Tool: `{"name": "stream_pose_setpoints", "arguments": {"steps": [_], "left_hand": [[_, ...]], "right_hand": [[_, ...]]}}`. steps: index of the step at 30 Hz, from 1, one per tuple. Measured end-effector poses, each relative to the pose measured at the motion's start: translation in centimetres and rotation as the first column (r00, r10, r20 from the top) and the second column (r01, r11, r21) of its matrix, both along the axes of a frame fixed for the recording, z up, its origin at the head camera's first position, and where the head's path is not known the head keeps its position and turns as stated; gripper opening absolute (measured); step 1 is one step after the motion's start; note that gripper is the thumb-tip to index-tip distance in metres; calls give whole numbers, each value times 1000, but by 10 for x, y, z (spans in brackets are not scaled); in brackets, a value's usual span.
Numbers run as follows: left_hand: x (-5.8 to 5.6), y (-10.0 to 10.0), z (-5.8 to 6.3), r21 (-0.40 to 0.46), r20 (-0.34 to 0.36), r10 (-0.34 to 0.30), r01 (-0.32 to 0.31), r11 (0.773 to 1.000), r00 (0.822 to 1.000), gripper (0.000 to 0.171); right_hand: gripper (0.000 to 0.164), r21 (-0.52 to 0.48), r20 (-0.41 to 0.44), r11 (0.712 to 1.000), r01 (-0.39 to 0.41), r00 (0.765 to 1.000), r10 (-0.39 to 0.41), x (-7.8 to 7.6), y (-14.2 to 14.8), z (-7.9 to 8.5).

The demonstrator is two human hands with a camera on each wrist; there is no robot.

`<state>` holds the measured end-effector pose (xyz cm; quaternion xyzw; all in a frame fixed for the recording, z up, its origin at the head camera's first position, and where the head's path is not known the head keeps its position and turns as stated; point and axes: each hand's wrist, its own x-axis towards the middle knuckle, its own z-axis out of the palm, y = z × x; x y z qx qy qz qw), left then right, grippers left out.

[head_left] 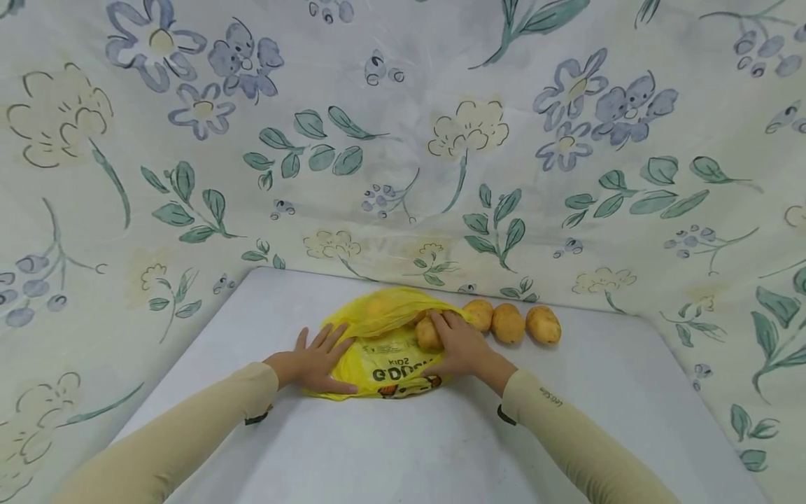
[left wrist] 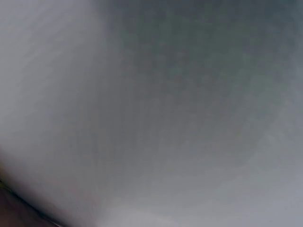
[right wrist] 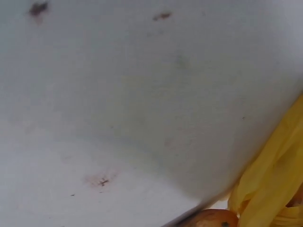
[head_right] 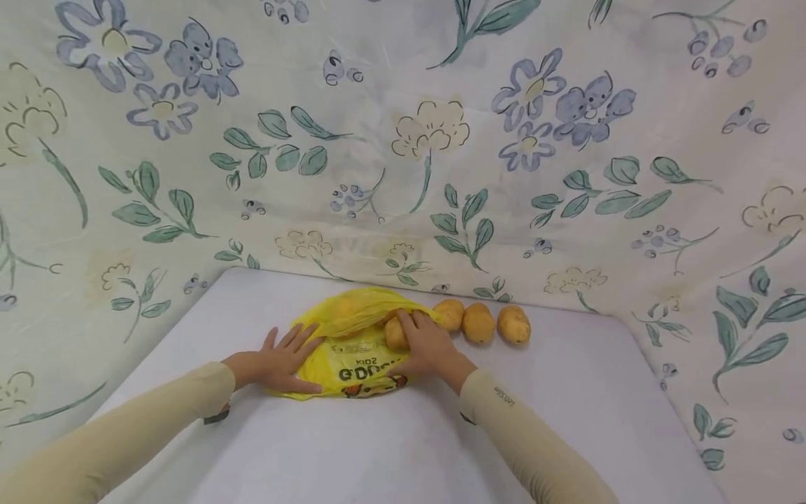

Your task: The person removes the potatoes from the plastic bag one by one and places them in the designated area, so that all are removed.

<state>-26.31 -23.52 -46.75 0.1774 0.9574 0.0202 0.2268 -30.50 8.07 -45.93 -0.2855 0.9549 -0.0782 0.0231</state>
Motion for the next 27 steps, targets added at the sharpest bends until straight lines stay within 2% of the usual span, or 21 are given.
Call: {"name": "stream_pose_setpoints", "arguments": {"steps": [4,9,16,23,27], "left_hand": [[1,1,2,10,5,2,-2,1000,1000,117],[0,-1,1,7,6,4,-4,1000,1000,117],[0,-2,1,6,0,9,-9,1000,1000,117],[0,-2,1,11,6,11,-12,1000,1000,117],[-1,-2,-2,14,4,12,-12,1000,1000,118]], "right_hand": [[121,0,19,1000,-3,1000,3,-1,1,0],[117,-61,57,997,-50,997,53,0,2,3],[107,-75,13,984,-163,986,165,1,1,0],[101,-78,24,971,-227,973,230,6,-6,1],[100,-40,-39,961,-275,961,273,11,-9,4]]}}
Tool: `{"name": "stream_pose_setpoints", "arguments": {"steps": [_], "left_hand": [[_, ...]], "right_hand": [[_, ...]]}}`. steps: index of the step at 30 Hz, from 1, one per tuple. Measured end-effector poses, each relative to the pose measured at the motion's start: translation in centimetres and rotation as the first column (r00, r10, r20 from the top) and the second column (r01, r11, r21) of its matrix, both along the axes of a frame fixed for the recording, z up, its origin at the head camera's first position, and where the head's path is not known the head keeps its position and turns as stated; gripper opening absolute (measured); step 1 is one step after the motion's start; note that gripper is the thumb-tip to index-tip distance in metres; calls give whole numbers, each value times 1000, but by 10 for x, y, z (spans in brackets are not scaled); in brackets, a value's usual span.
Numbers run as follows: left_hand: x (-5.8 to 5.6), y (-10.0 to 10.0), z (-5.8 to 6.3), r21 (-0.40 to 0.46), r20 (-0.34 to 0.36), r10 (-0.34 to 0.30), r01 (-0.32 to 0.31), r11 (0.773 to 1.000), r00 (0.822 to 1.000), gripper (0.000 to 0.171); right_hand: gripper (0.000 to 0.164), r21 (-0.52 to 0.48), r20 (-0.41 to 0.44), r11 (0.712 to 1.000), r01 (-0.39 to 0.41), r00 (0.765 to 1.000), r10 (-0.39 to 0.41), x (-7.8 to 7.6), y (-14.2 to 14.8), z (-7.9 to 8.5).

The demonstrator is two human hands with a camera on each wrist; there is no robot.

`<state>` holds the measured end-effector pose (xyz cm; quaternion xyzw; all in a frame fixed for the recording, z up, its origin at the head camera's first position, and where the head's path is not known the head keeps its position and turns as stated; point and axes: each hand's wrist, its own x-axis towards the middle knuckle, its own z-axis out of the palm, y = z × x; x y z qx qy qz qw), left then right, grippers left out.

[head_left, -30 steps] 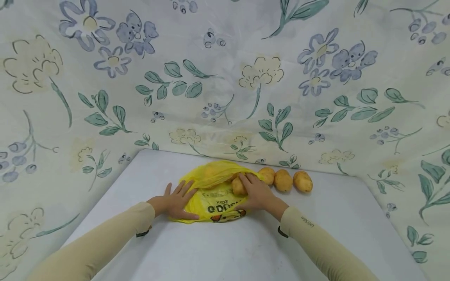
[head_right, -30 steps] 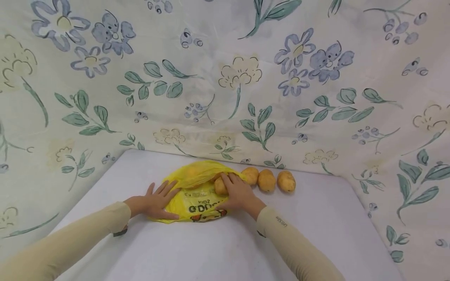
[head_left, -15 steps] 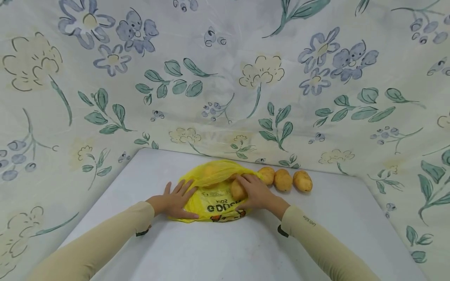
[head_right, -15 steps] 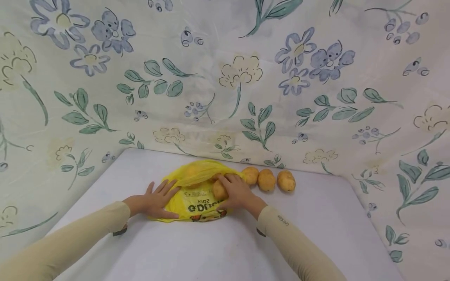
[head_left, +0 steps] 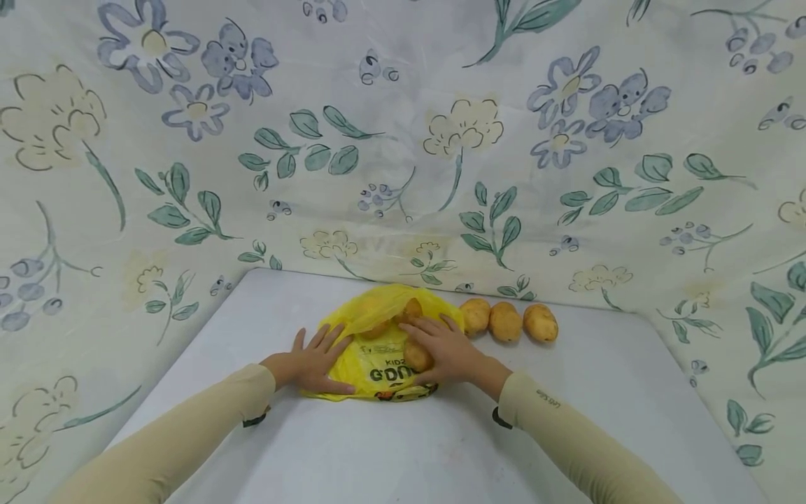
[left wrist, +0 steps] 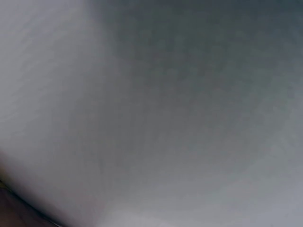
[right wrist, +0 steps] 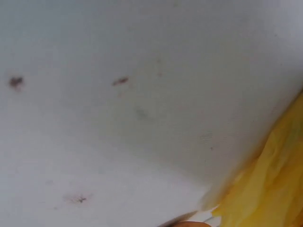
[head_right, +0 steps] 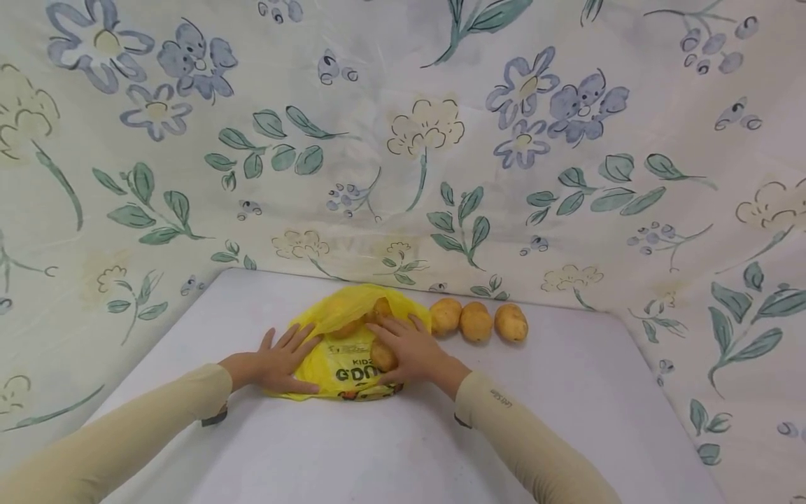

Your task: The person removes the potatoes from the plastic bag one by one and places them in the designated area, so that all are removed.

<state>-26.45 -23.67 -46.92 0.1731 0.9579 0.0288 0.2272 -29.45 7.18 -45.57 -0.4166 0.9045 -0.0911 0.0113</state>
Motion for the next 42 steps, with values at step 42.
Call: {"name": "stream_pose_setpoints", "arguments": {"steps": [42], "left_hand": [[-1,1,-1,1,-6,-6,6,1000,1000,118]], "right_hand": [[91,56,13,995,84,996,-85,3,4,2]]}}
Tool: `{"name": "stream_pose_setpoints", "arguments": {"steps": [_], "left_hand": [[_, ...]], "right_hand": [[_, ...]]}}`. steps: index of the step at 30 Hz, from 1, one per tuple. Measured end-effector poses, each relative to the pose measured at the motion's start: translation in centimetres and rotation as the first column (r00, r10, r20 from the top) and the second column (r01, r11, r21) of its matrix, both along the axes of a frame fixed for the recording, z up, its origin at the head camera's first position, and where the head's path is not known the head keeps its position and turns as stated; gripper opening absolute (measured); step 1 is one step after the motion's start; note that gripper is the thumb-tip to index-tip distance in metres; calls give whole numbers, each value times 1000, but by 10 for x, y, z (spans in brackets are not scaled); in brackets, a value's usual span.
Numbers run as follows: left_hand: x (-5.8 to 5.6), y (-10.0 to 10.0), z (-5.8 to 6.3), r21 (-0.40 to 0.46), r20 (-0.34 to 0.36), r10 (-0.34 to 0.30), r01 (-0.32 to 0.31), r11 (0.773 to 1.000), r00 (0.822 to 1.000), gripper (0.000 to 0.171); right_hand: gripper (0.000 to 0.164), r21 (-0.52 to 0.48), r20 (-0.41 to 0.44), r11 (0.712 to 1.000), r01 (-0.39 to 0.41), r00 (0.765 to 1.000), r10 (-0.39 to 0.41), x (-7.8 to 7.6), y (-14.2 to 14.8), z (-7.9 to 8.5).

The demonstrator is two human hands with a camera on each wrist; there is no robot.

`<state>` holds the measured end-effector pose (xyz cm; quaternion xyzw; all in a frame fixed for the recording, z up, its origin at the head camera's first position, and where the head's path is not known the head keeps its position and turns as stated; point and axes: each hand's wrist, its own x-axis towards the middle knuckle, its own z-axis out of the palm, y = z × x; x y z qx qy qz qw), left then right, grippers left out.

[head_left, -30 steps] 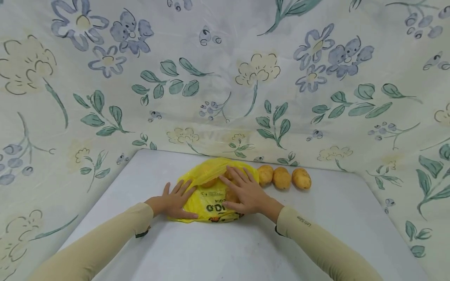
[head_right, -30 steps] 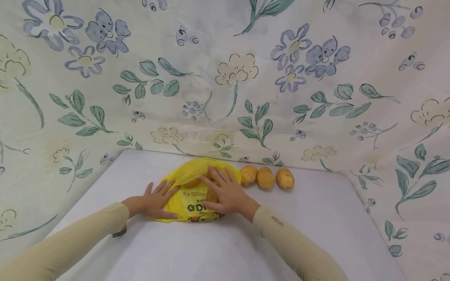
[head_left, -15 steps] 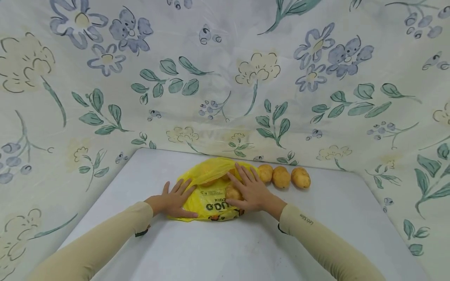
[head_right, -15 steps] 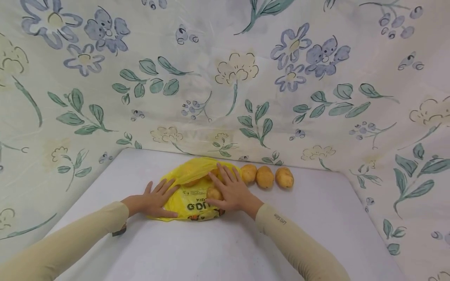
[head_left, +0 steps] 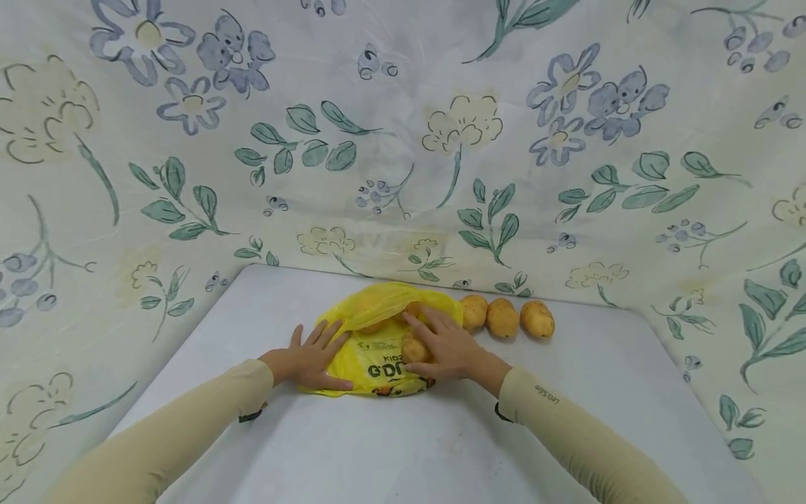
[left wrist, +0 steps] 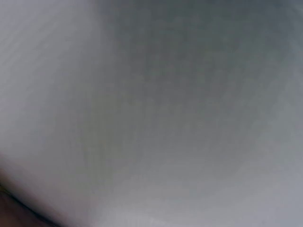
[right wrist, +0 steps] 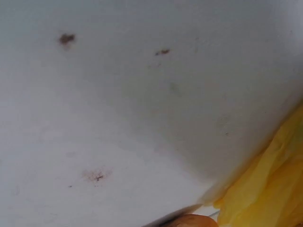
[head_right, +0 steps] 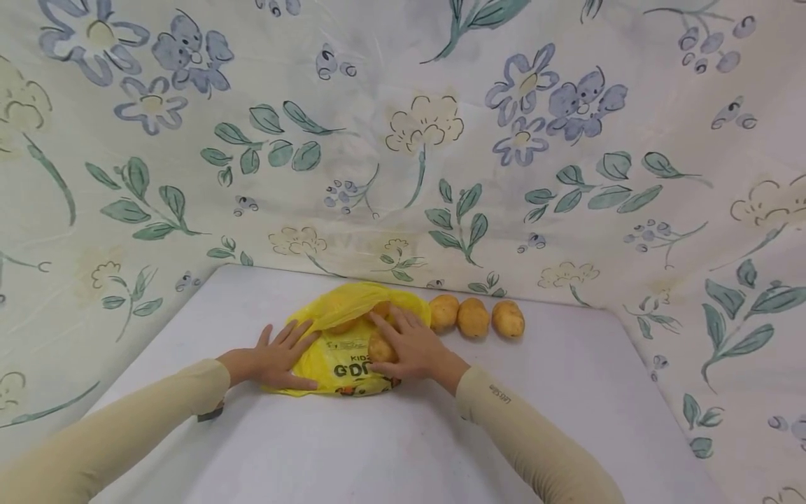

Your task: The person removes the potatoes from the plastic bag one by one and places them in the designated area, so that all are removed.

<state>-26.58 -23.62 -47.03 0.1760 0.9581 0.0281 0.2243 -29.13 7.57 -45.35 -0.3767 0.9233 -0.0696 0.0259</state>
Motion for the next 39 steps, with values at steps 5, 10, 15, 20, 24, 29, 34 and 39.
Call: {"name": "stream_pose_setpoints", "arguments": {"steps": [5,10,15,20,24,29,34,39], "left_hand": [[-1,-1,-3,11,-9,-3,4,1000,1000,118],[-1,-2,-3,10,-21,-15,15,1000,1000,118],[-2,-2,0,27,-14,-33,33,999,999,117],[-3,-5,1,73,7,-19,19,997,1000,117],[-4,-12,2,111,-2,-19,20,994,1000,116],[-4,-26,12,122,-38,-51,56,991,998,113],[1,-41,14,125,-57,-32,39,991,998,112],[6,-50,8,140,-43,13,-7,990,999,114]], "right_hand": [[90,-24,23,999,-35,999,36,-1,-2,-2],[89,-54,129,998,43,991,-36,-3,-2,-5],[89,-88,240,988,130,965,-105,-6,-3,-9],[87,-97,276,984,148,954,-117,-9,-8,-11],[87,-130,304,981,148,947,-102,-11,-15,-12],[86,-168,320,978,125,945,-66,-11,-27,-11],[85,-167,358,979,115,932,-49,-4,-41,-9],[83,-169,358,981,99,933,-32,0,-54,-6]]}}
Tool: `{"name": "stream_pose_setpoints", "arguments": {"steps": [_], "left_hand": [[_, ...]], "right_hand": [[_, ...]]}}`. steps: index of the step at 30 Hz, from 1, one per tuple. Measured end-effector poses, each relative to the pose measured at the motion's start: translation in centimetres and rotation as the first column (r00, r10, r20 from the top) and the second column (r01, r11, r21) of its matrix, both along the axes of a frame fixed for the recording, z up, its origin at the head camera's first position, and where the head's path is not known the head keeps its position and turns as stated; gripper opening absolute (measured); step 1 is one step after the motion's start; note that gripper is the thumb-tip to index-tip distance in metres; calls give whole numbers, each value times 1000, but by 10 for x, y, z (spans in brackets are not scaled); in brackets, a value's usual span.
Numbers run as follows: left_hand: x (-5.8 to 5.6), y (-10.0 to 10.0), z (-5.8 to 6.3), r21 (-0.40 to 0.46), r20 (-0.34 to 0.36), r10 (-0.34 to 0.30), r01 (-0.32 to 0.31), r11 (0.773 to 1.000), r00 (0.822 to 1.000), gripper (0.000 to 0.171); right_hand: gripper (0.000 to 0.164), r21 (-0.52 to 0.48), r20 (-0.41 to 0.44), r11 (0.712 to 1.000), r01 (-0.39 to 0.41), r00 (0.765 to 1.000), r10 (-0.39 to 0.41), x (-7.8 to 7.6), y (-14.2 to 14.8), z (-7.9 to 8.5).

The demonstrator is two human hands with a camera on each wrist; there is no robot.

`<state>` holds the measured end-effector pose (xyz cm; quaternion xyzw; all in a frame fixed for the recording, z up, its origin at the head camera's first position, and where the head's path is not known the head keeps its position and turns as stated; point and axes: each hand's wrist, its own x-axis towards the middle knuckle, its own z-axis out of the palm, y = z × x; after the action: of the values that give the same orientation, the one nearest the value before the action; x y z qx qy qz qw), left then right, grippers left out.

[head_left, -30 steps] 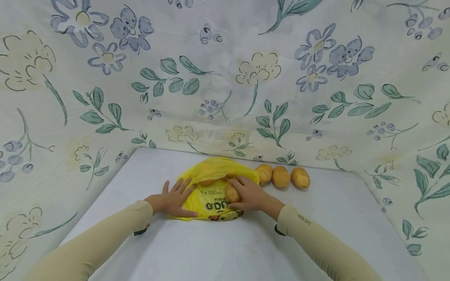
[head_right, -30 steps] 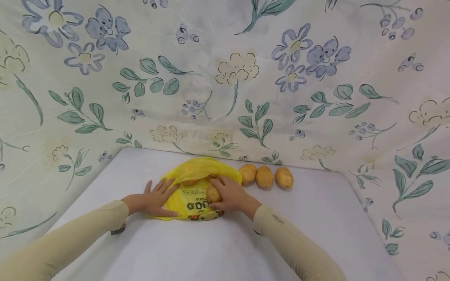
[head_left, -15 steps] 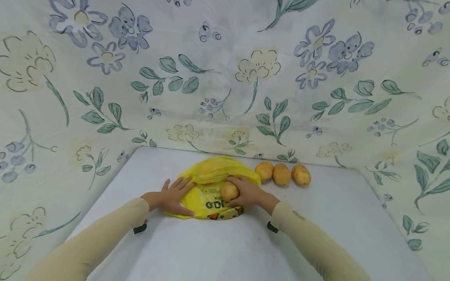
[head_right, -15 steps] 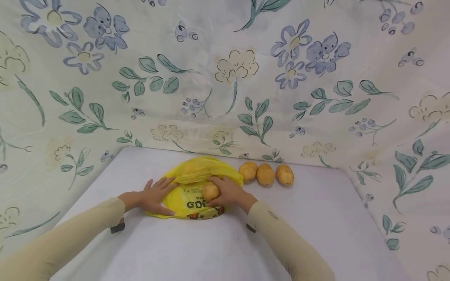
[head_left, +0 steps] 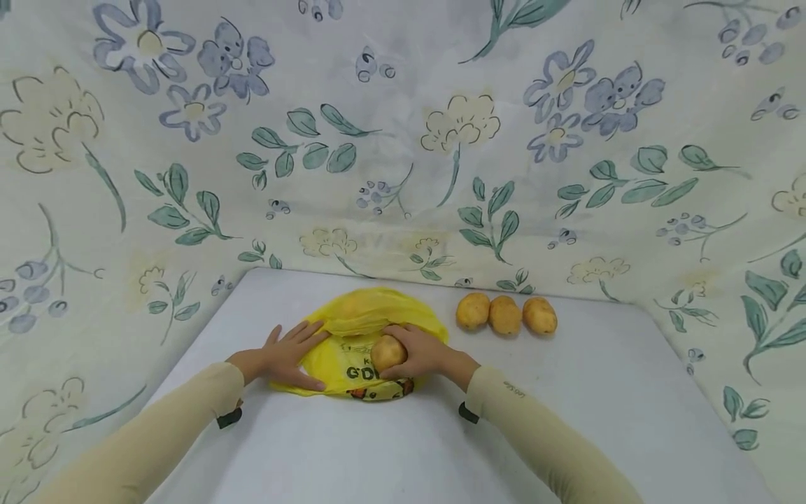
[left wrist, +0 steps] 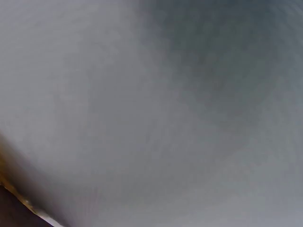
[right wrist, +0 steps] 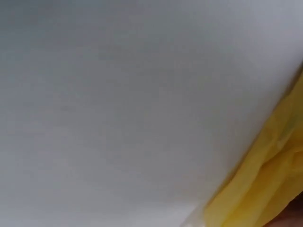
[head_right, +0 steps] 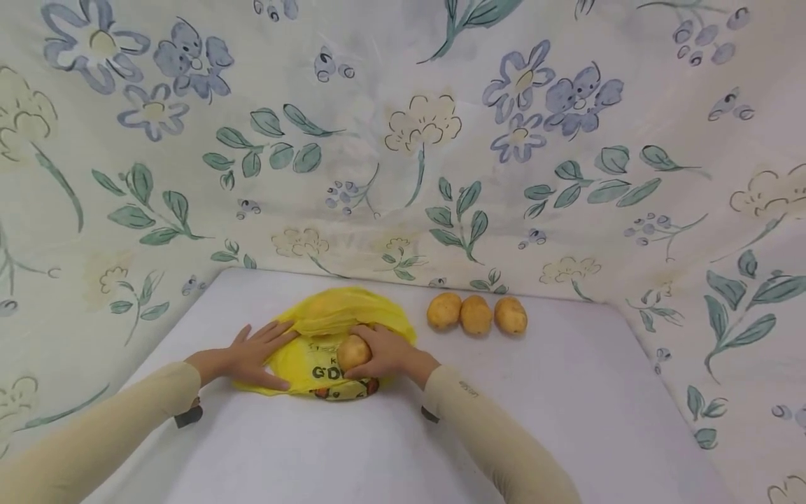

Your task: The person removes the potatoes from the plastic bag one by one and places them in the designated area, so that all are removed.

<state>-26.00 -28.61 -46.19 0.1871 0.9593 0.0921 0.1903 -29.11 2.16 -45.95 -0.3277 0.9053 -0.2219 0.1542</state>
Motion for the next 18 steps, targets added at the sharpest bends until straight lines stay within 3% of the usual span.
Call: {"name": "stream_pose_setpoints", "arguments": {"steps": [9,14,18], "left_hand": [[-1,3,-10,6,35,8,-8,1000,999,116],[-1,1,-10,-18,27,13,-13,1000,1000,117],[-2,1,-7,-22,20,4,-4,1000,1000,116]], "right_hand": [[71,-10,-37,1000,19,999,-20,3,-14,-6],[69,37,-144,998,-52,988,57,8,-20,-7],[71,73,-169,995,-68,982,79,11,-22,-1]]}}
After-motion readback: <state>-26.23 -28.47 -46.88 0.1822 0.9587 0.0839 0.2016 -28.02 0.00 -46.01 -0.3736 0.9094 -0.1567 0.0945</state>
